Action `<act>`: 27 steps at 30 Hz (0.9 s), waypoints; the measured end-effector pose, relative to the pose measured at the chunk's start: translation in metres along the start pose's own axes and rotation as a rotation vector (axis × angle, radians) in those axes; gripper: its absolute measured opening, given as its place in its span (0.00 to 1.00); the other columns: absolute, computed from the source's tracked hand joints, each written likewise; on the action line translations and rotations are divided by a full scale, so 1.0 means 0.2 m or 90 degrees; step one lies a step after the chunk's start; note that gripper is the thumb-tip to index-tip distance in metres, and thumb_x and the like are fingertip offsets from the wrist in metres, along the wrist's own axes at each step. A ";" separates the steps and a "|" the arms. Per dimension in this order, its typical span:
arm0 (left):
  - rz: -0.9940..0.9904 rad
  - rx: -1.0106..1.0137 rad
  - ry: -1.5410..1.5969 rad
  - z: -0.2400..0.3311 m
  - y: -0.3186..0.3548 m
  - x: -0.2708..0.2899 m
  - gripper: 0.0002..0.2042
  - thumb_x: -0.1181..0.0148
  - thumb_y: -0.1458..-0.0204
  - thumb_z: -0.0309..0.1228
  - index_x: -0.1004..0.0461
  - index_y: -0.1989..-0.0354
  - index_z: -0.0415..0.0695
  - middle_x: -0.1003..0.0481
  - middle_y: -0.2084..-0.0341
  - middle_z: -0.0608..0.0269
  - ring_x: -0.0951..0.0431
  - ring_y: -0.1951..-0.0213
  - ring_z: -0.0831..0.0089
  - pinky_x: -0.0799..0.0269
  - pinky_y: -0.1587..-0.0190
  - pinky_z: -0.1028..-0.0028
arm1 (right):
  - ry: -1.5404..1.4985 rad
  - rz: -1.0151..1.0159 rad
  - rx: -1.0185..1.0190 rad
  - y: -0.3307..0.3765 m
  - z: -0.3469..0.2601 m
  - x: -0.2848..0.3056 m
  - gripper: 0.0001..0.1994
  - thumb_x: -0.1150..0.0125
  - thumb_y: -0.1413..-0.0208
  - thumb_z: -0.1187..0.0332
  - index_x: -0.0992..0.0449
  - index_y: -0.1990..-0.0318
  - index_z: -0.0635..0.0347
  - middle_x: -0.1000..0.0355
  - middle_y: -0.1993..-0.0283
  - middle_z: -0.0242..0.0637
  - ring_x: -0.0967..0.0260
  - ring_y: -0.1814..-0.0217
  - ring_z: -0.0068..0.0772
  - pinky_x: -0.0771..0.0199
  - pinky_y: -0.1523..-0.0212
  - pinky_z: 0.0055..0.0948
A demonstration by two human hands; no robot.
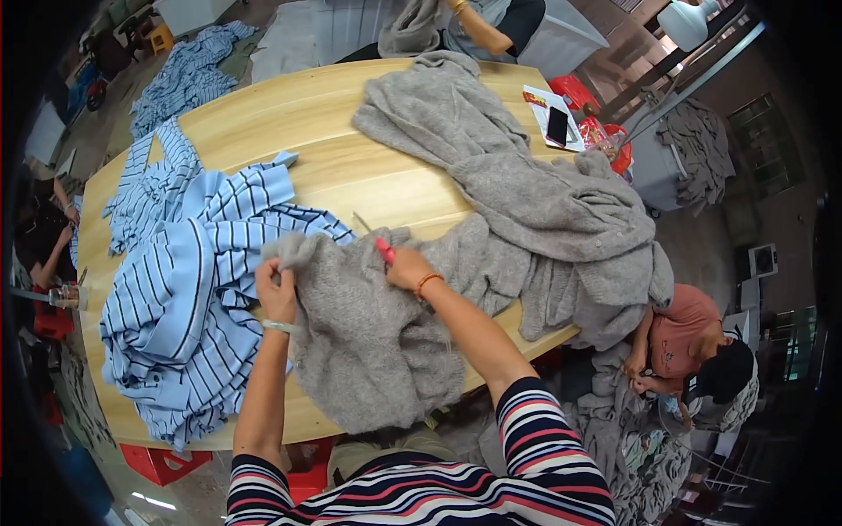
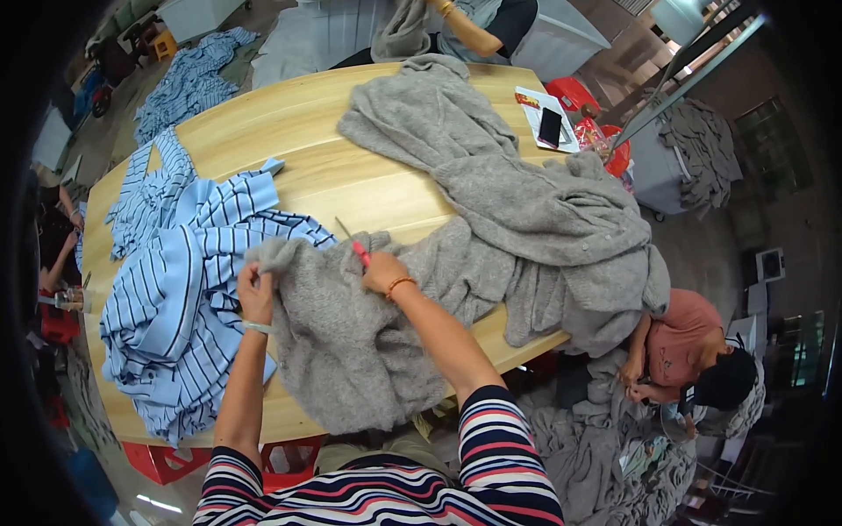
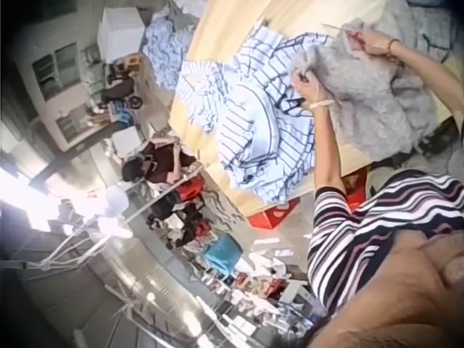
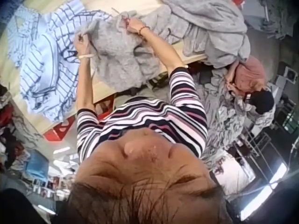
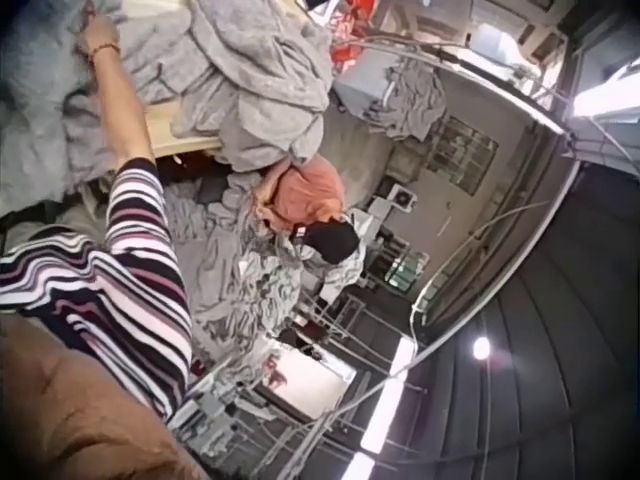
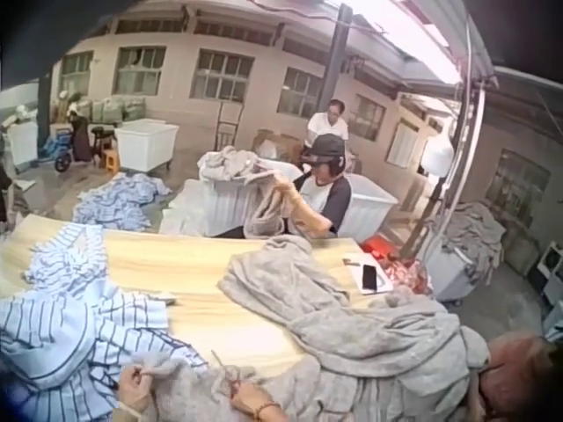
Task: Trimming loose threads from sweaters using a pair of scissors.
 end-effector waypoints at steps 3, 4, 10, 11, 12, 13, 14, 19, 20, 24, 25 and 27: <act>0.024 0.028 0.220 0.24 -0.12 0.10 0.08 0.45 0.48 0.22 0.30 0.60 0.39 0.28 0.60 0.61 0.28 0.61 0.75 0.32 0.56 0.77 | -0.150 0.150 0.012 0.15 0.03 0.38 0.15 0.45 0.48 0.60 0.26 0.62 0.65 0.26 0.67 0.56 0.27 0.65 0.54 0.29 0.63 0.41; 0.033 0.002 0.284 0.43 -0.14 0.14 0.07 0.46 0.47 0.21 0.31 0.59 0.39 0.28 0.58 0.58 0.28 0.58 0.74 0.33 0.53 0.76 | -0.191 0.256 0.067 0.22 0.08 0.56 0.16 0.45 0.45 0.57 0.26 0.63 0.64 0.27 0.71 0.54 0.27 0.70 0.47 0.30 0.66 0.39; -0.140 -0.240 0.121 0.97 0.17 0.41 0.08 0.50 0.54 0.15 0.32 0.65 0.38 0.29 0.58 0.51 0.28 0.55 0.64 0.34 0.50 0.70 | -0.337 0.404 0.193 1.08 0.29 1.15 0.12 0.42 0.44 0.74 0.28 0.52 0.64 0.30 0.65 0.29 0.33 0.64 0.18 0.29 0.64 0.22; -0.196 -0.251 0.053 0.92 0.28 0.43 0.08 0.48 0.57 0.15 0.32 0.67 0.38 0.28 0.60 0.51 0.27 0.57 0.63 0.33 0.51 0.69 | -0.277 0.405 0.165 1.16 0.34 1.09 0.11 0.43 0.44 0.73 0.27 0.53 0.64 0.30 0.66 0.29 0.34 0.65 0.18 0.30 0.64 0.22; -0.254 -0.200 0.003 0.82 0.40 0.45 0.09 0.47 0.60 0.15 0.32 0.68 0.38 0.28 0.62 0.51 0.26 0.59 0.61 0.32 0.52 0.70 | -0.217 0.400 0.140 1.22 0.39 1.03 0.10 0.43 0.44 0.73 0.27 0.54 0.64 0.30 0.68 0.29 0.34 0.66 0.18 0.31 0.65 0.22; -0.315 -0.150 -0.040 0.71 0.53 0.45 0.10 0.46 0.63 0.16 0.31 0.70 0.38 0.27 0.65 0.51 0.26 0.61 0.60 0.31 0.53 0.70 | -0.237 0.323 0.067 1.23 0.57 0.87 0.10 0.43 0.45 0.72 0.27 0.56 0.64 0.30 0.70 0.30 0.34 0.67 0.20 0.31 0.65 0.25; -0.374 -0.092 -0.086 0.59 0.69 0.41 0.09 0.44 0.63 0.17 0.30 0.70 0.39 0.27 0.67 0.52 0.26 0.62 0.58 0.30 0.55 0.69 | -0.097 0.323 0.047 1.28 0.72 0.74 0.09 0.43 0.47 0.73 0.27 0.59 0.64 0.28 0.71 0.36 0.30 0.68 0.31 0.30 0.64 0.30; -0.571 -0.042 -0.289 0.24 1.16 0.21 0.11 0.36 0.57 0.30 0.27 0.65 0.43 0.27 0.69 0.54 0.27 0.64 0.53 0.31 0.61 0.61 | -0.013 0.177 -0.076 1.38 0.92 0.22 0.13 0.44 0.47 0.72 0.28 0.54 0.63 0.27 0.58 0.52 0.29 0.53 0.53 0.31 0.52 0.39; -0.470 -0.051 -0.254 0.28 1.11 0.17 0.13 0.36 0.56 0.32 0.28 0.63 0.42 0.27 0.67 0.53 0.27 0.62 0.54 0.30 0.59 0.62 | -0.035 0.183 -0.056 1.37 0.89 0.21 0.12 0.45 0.48 0.72 0.29 0.56 0.63 0.29 0.60 0.53 0.32 0.54 0.58 0.31 0.54 0.43; -0.181 0.053 -0.241 0.21 0.89 0.01 0.22 0.35 0.54 0.31 0.32 0.50 0.39 0.29 0.54 0.52 0.27 0.53 0.61 0.34 0.49 0.68 | -0.035 0.223 0.065 1.31 0.63 0.33 0.12 0.47 0.46 0.73 0.30 0.54 0.63 0.29 0.59 0.52 0.32 0.54 0.58 0.31 0.55 0.43; -0.170 0.055 -0.247 0.15 0.86 -0.06 0.22 0.35 0.54 0.31 0.32 0.50 0.39 0.29 0.54 0.52 0.27 0.53 0.61 0.34 0.49 0.68 | -0.036 0.218 0.077 1.29 0.56 0.35 0.12 0.47 0.46 0.73 0.30 0.54 0.63 0.29 0.59 0.52 0.32 0.54 0.58 0.31 0.55 0.43; -0.010 0.166 -0.100 -0.03 0.82 -0.09 0.22 0.36 0.52 0.30 0.33 0.50 0.34 0.29 0.51 0.52 0.29 0.49 0.66 0.36 0.45 0.68 | -0.034 0.173 0.117 1.28 0.41 0.36 0.12 0.44 0.46 0.72 0.28 0.54 0.62 0.28 0.59 0.52 0.29 0.54 0.54 0.29 0.56 0.38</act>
Point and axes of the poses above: each hand's wrist, its own y-axis away from the middle knuckle, its own x-axis out of the back of the hand, z = x × y, the point moved 9 cm from there along -y, towards the middle knuckle
